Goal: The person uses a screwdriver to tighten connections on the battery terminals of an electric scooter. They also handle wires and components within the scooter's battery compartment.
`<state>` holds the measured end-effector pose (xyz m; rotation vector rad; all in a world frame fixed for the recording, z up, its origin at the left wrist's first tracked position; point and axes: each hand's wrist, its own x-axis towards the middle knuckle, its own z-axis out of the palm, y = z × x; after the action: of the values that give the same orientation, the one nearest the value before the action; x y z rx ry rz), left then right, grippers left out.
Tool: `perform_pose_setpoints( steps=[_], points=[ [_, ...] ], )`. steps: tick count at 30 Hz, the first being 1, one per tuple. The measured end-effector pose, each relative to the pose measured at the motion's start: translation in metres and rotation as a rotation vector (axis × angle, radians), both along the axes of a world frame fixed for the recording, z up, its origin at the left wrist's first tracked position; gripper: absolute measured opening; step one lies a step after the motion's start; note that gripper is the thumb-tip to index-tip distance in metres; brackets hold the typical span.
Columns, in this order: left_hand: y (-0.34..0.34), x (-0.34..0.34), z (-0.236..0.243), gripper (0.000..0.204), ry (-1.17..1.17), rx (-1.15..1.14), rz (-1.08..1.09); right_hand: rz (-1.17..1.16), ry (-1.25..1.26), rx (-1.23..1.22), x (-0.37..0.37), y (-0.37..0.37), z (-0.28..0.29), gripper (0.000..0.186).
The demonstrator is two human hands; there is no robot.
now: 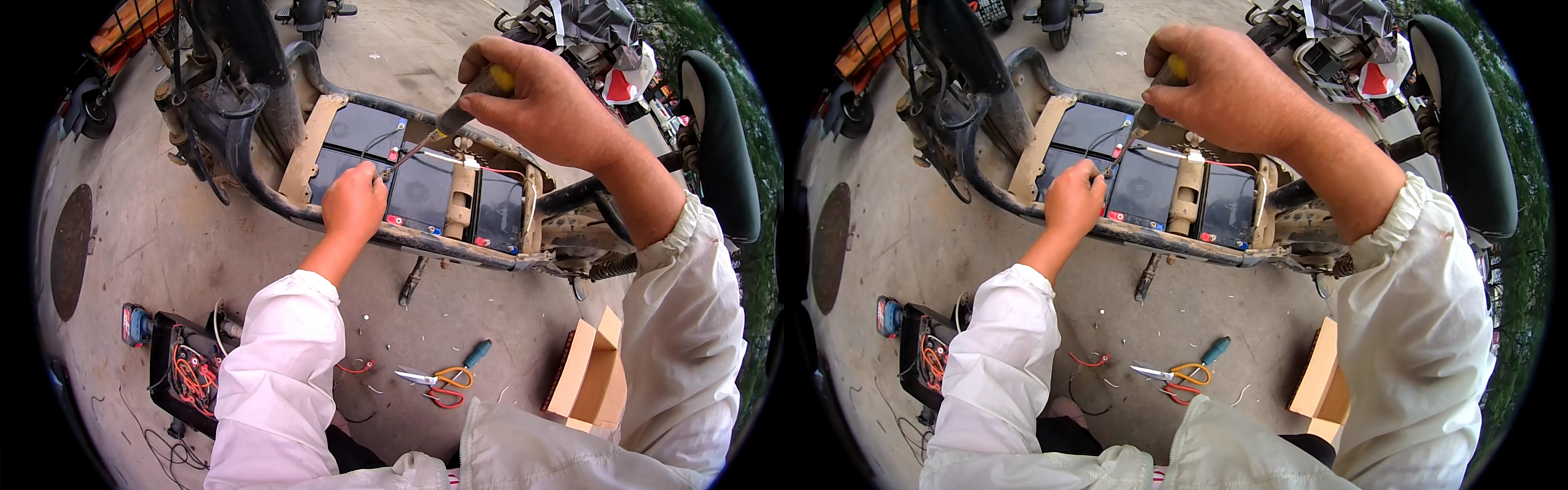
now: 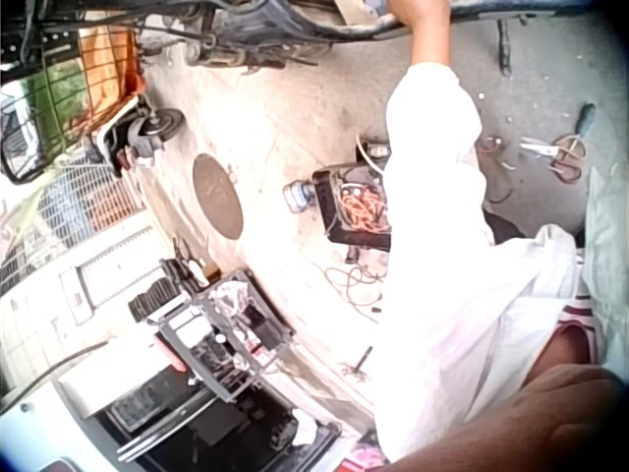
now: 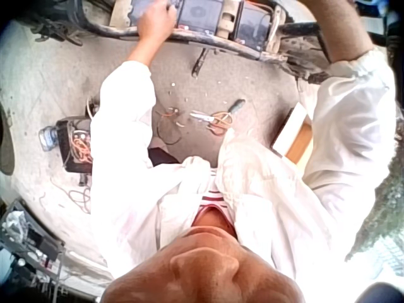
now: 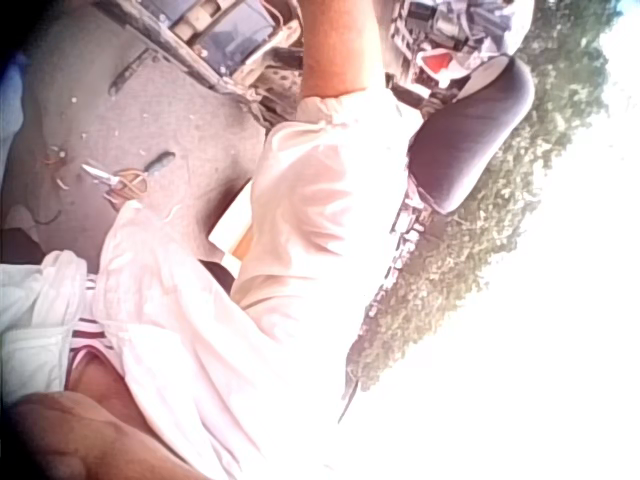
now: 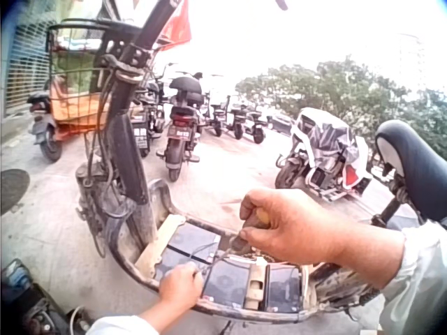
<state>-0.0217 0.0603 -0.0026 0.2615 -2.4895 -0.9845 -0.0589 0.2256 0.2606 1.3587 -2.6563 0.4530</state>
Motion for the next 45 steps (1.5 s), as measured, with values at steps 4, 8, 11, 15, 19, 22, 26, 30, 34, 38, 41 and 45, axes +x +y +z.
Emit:
perform_pose_setpoints(
  steps=[4,8,11,15,19,22,26,30,34,38,41,45],
  points=[
    [0.001,0.0,-0.001,0.014,0.0,-0.008,-0.006,-0.008,0.004,0.0,0.0,-0.001,-0.002,0.022],
    [0.001,0.0,-0.002,0.013,0.012,-0.027,0.002,-0.014,-0.01,-0.001,0.0,-0.002,-0.003,0.021],
    [0.002,0.0,-0.004,0.013,0.028,-0.041,0.008,-0.007,0.01,0.012,0.001,-0.003,-0.004,0.022],
    [0.005,0.003,-0.003,0.013,0.032,-0.072,-0.008,0.009,0.002,0.03,0.002,-0.003,-0.003,0.022],
    [0.005,0.003,-0.002,0.013,0.015,-0.09,-0.002,0.101,0.036,0.058,0.002,-0.005,-0.001,0.024],
    [0.006,0.005,0.0,0.014,0.002,-0.098,-0.014,0.213,0.056,0.091,0.003,-0.007,0.002,0.024],
    [0.006,0.011,0.008,0.015,-0.033,-0.108,-0.034,0.333,0.094,0.134,0.003,-0.014,0.004,0.026],
    [-0.001,0.009,0.005,0.018,0.003,0.023,-0.109,0.321,0.097,0.187,0.007,-0.021,0.009,0.03],
    [-0.019,0.007,0.009,0.018,-0.114,0.271,-0.286,0.324,0.139,0.21,0.0,-0.028,0.008,0.028],
    [-0.022,0.009,0.011,0.02,0.0,0.192,-0.406,0.306,0.126,0.207,-0.002,-0.029,0.007,0.026],
    [-0.019,0.013,0.011,0.026,0.13,-0.032,-0.512,0.259,0.077,0.222,0.0,-0.033,0.008,0.025],
    [-0.007,0.014,0.014,0.033,0.17,-0.244,-0.652,0.2,0.04,0.236,0.0,-0.037,0.008,0.024]
  ],
)
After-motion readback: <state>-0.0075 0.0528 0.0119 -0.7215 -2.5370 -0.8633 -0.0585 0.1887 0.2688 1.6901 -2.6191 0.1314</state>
